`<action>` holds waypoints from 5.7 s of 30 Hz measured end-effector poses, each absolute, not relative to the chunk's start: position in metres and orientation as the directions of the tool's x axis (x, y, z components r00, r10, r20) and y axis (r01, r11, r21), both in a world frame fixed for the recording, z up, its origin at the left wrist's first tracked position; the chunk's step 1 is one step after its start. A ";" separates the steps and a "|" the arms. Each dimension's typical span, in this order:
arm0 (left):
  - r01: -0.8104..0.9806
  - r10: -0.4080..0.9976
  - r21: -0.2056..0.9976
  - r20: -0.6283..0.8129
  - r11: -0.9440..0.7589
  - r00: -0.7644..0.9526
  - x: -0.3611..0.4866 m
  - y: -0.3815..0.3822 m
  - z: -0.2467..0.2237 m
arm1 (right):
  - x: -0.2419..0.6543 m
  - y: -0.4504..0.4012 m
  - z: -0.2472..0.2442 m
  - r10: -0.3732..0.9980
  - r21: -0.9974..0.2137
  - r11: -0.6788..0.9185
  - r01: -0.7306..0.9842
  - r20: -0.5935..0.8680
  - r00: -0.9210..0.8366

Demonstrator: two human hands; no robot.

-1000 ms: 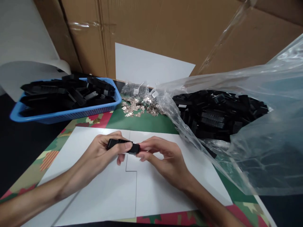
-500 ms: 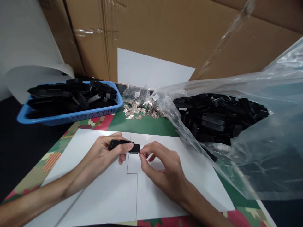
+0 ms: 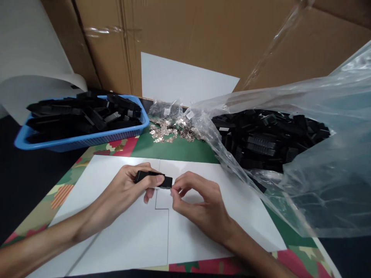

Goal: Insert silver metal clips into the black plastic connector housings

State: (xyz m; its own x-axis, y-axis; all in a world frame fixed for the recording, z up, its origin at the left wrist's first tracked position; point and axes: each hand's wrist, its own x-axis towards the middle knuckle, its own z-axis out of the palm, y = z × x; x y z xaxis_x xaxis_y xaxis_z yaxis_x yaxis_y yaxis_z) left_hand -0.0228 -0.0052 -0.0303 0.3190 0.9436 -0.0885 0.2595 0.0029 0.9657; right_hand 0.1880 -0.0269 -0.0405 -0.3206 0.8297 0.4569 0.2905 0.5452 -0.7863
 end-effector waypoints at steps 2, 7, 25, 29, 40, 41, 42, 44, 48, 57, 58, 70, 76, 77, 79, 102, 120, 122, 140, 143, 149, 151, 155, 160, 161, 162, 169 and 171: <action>0.250 0.935 0.968 -0.111 0.025 0.337 -0.022 -0.005 -0.030 | 0.189 -0.026 -0.040 0.838 -0.803 0.528 0.277 0.440 -0.323; 0.236 0.920 0.970 -0.144 0.059 0.363 -0.022 -0.005 -0.029 | 0.195 -0.023 -0.035 0.859 -0.850 0.474 0.229 0.389 -0.333; 0.265 0.910 0.962 -0.048 -0.070 0.411 -0.029 -0.005 -0.035 | 0.209 -0.017 -0.030 0.839 -0.913 0.375 0.163 0.259 -0.478; 0.393 0.896 0.832 0.247 -0.392 0.370 -0.027 -0.014 -0.033 | 0.202 -0.021 -0.034 0.855 -0.934 0.328 0.140 0.231 -0.463; 0.380 0.833 0.781 0.304 -0.496 0.463 -0.032 -0.023 -0.046 | 0.213 -0.010 -0.028 0.873 -0.935 0.225 0.273 0.068 -0.483; 0.378 0.826 0.780 0.295 -0.498 0.480 -0.032 -0.024 -0.046 | 0.213 -0.010 -0.029 0.866 -0.931 0.245 0.270 0.085 -0.493; 0.374 0.821 0.782 0.289 -0.499 0.493 -0.032 -0.024 -0.045 | 0.213 -0.010 -0.030 0.849 -0.927 0.278 0.254 0.113 -0.517; 0.348 0.821 0.800 0.286 -0.489 0.494 -0.031 -0.024 -0.043 | 0.213 -0.010 -0.033 0.791 -0.902 0.377 0.210 0.195 -0.580; 0.288 0.829 0.831 0.314 -0.476 0.463 -0.031 -0.018 -0.036 | 0.211 -0.011 -0.046 0.679 -0.686 0.680 0.259 0.457 -0.575; 0.197 0.809 0.861 0.329 -0.469 0.487 -0.036 -0.004 -0.036 | 0.192 -0.019 -0.059 0.594 -0.404 0.778 0.481 0.722 -0.354; 0.190 0.808 0.864 0.330 -0.467 0.487 -0.035 -0.004 -0.037 | 0.191 -0.020 -0.059 0.597 -0.401 0.773 0.492 0.721 -0.352; 0.127 0.828 0.898 0.325 -0.422 0.456 -0.029 -0.003 -0.036 | 0.191 -0.023 -0.051 0.614 -0.299 0.734 0.609 0.676 -0.408; 0.045 0.829 0.915 0.342 -0.401 0.443 -0.029 -0.004 -0.039 | 0.190 -0.023 -0.051 0.601 -0.287 0.735 0.615 0.695 -0.394; 0.037 0.828 0.917 0.342 -0.398 0.445 -0.028 -0.004 -0.040 | 0.190 -0.023 -0.051 0.603 -0.289 0.732 0.617 0.696 -0.389; 0.025 0.822 0.917 0.345 -0.398 0.453 -0.028 -0.004 -0.040 | 0.190 -0.024 -0.051 0.606 -0.295 0.730 0.616 0.695 -0.386; 0.199 0.566 0.544 0.671 -0.815 0.479 -0.041 -0.009 -0.036 | 0.210 -0.020 -0.034 0.803 -0.822 0.523 0.225 0.387 -0.453; 0.270 0.542 0.474 0.667 -0.838 0.511 -0.040 -0.016 -0.031 | 0.209 -0.026 -0.028 0.860 -0.914 0.381 0.141 0.294 -0.417; 0.273 0.541 0.471 0.670 -0.839 0.508 -0.040 -0.016 -0.033 | 0.209 -0.025 -0.027 0.854 -0.902 0.396 0.173 0.293 -0.429; 0.309 0.491 0.382 0.693 -0.871 0.527 -0.034 -0.014 -0.040 | 0.219 -0.016 -0.013 0.749 -0.789 0.568 0.235 0.377 -0.545; 0.497 0.653 0.424 0.524 -0.757 0.547 -0.035 -0.008 -0.042 | 0.249 -0.010 0.008 0.723 -0.516 0.685 0.514 0.567 -0.394; 0.766 0.809 0.294 0.362 -0.571 0.463 -0.054 0.021 -0.047 | 0.312 -0.001 0.037 0.406 -0.354 0.009 0.935 0.856 0.320; 0.793 0.827 0.281 0.349 -0.541 0.441 -0.059 0.027 -0.046 | 0.302 -0.005 0.032 0.500 -0.327 0.069 0.942 0.829 0.251; 0.767 0.841 0.348 0.283 -0.539 0.462 -0.058 0.029 -0.050 | 0.238 -0.030 -0.011 0.795 -0.482 0.556 0.677 0.547 -0.263; 0.769 0.829 0.314 0.264 -0.557 0.493 -0.049 0.023 -0.061 | 0.177 -0.056 -0.069 0.785 -0.468 0.616 0.634 0.298 -0.543; 0.769 0.822 0.297 0.271 -0.566 0.501 -0.048 0.023 -0.063 | 0.174 -0.057 -0.074 0.796 -0.470 0.602 0.645 0.282 -0.536; 0.769 0.816 0.283 0.277 -0.573 0.507 -0.048 0.023 -0.064 | 0.173 -0.056 -0.076 0.806 -0.481 0.586 0.652 0.267 -0.528; 0.791 0.782 0.155 0.350 -0.592 0.516 -0.045 0.024 -0.068 | 0.171 -0.052 -0.092 0.886 -0.643 0.441 0.626 0.204 -0.416; 0.801 0.771 0.103 0.366 -0.589 0.520 -0.042 0.021 -0.069 | 0.170 -0.054 -0.102 0.878 -0.684 0.458 0.567 0.251 -0.407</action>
State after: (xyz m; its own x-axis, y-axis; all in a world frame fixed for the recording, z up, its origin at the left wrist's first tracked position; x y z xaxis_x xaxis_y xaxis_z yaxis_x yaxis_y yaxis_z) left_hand -0.0425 0.0207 -0.0686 0.5204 0.7714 0.3662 0.8012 -0.5895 0.1031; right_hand 0.1697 -0.0543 -0.1018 -0.4067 0.8783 0.2513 0.5673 0.4585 -0.6840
